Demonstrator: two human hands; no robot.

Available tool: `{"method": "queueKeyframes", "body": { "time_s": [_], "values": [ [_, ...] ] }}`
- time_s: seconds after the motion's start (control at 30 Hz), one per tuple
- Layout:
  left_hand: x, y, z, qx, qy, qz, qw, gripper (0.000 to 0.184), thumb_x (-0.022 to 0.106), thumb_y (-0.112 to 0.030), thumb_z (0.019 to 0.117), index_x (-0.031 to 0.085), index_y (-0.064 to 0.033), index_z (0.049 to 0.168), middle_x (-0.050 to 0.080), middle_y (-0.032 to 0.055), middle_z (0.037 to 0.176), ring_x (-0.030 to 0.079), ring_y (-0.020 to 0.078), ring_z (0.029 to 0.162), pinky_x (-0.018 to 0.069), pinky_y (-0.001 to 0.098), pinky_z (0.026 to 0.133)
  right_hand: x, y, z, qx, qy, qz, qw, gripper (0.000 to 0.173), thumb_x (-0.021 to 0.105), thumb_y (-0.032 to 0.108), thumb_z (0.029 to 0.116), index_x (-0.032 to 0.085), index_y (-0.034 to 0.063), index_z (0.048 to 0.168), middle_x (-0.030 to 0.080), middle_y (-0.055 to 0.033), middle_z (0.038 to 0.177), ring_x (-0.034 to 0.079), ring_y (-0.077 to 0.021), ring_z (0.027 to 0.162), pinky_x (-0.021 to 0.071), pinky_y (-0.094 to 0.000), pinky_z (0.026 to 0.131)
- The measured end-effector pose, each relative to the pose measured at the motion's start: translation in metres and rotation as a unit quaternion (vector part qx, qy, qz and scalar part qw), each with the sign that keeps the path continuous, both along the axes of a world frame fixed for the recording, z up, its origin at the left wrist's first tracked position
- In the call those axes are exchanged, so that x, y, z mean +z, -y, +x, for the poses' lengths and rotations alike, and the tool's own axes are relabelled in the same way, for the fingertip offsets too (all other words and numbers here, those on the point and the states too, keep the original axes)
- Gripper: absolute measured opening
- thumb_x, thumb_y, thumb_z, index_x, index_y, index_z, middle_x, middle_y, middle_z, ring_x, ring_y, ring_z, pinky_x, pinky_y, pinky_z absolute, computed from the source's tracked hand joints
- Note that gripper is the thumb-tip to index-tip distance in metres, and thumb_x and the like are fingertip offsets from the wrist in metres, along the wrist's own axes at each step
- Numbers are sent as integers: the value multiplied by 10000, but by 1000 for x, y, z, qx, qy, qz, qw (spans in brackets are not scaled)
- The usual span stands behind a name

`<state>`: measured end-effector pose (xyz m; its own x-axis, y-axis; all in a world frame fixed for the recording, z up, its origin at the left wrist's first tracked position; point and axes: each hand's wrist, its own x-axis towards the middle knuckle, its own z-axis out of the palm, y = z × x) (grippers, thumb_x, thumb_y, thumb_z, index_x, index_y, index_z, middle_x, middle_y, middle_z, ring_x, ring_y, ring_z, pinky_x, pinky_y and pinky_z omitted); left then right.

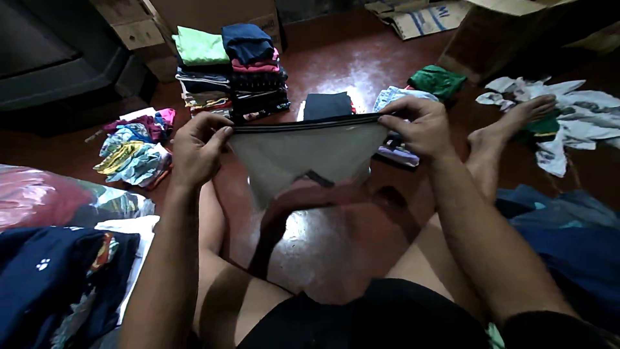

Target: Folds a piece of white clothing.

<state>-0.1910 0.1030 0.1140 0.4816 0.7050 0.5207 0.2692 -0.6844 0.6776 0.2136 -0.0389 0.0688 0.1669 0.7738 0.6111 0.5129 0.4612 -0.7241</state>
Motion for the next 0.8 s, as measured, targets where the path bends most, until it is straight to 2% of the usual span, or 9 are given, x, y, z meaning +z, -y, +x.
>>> {"method": "queueKeyframes", "body": {
  "time_s": [0.07,0.17,0.27,0.33,0.43,0.53,0.63,0.73,0.8],
  "values": [
    [-1,14,-4,-20,9,50,998,179,569,-82,1015,643,-4,1159,703,20,1072,659,12,830,578,220,774,-4,8,1,30,26,61,997,105,735,76,899,738,56,1003,702,-10,1066,666,-69,1001,567,-268,913],
    [-29,40,-22,-55,-36,68,995,206,589,-98,1006,669,2,1167,705,68,1136,689,97,980,588,318,907,-30,31,-1,68,52,28,996,115,742,61,856,747,53,971,690,-37,1091,654,-107,1053,569,-286,929],
    [-102,62,-33,-40,-134,26,990,176,638,-153,986,723,-59,1108,729,43,1102,700,108,1010,596,339,924,-99,51,-6,48,90,-70,992,154,743,2,799,761,53,943,691,-78,1112,661,-165,1066,577,-350,947],
    [-168,82,-33,-33,-230,-49,971,186,630,-160,1002,733,-56,1117,723,84,1119,700,162,1038,580,370,957,-157,62,-15,7,120,-192,974,149,768,-4,827,763,73,954,682,-104,1126,674,-209,1040,600,-411,903],
    [-242,115,-31,-103,-446,-169,873,248,565,-214,1025,694,-96,1200,667,105,1272,651,262,1186,533,486,1024,-226,84,-31,30,248,-424,870,164,701,145,901,761,136,1054,667,-140,1217,632,-331,1156,540,-569,946],
    [-245,122,-23,-167,-559,-237,777,336,573,-341,1032,684,-116,1255,624,100,1372,621,297,1242,512,557,1031,-232,92,-43,140,322,-538,767,203,743,315,914,753,149,1031,680,-120,1109,660,-347,1049,547,-626,844],
    [-231,112,-13,-92,-536,-291,787,420,513,-404,1055,676,-76,1261,663,176,1268,634,349,1205,494,594,1023,-208,82,-46,149,273,-533,787,263,694,346,961,754,101,1036,731,-141,1004,693,-351,984,526,-645,868],
    [-242,104,2,-8,-497,-274,823,481,520,-449,1041,615,-112,1371,567,192,1406,554,387,1303,485,587,1043,-213,58,-45,84,256,-476,837,324,692,328,957,723,137,1217,672,-140,1258,618,-350,1213,491,-615,1007],
    [-257,98,13,-12,-498,-245,831,557,532,-514,1020,572,-152,1440,450,182,1552,435,432,1408,426,641,1071,-230,49,-46,74,289,-464,834,432,730,345,916,682,162,1304,563,-145,1462,505,-382,1369,430,-652,1063]
  ]
}}
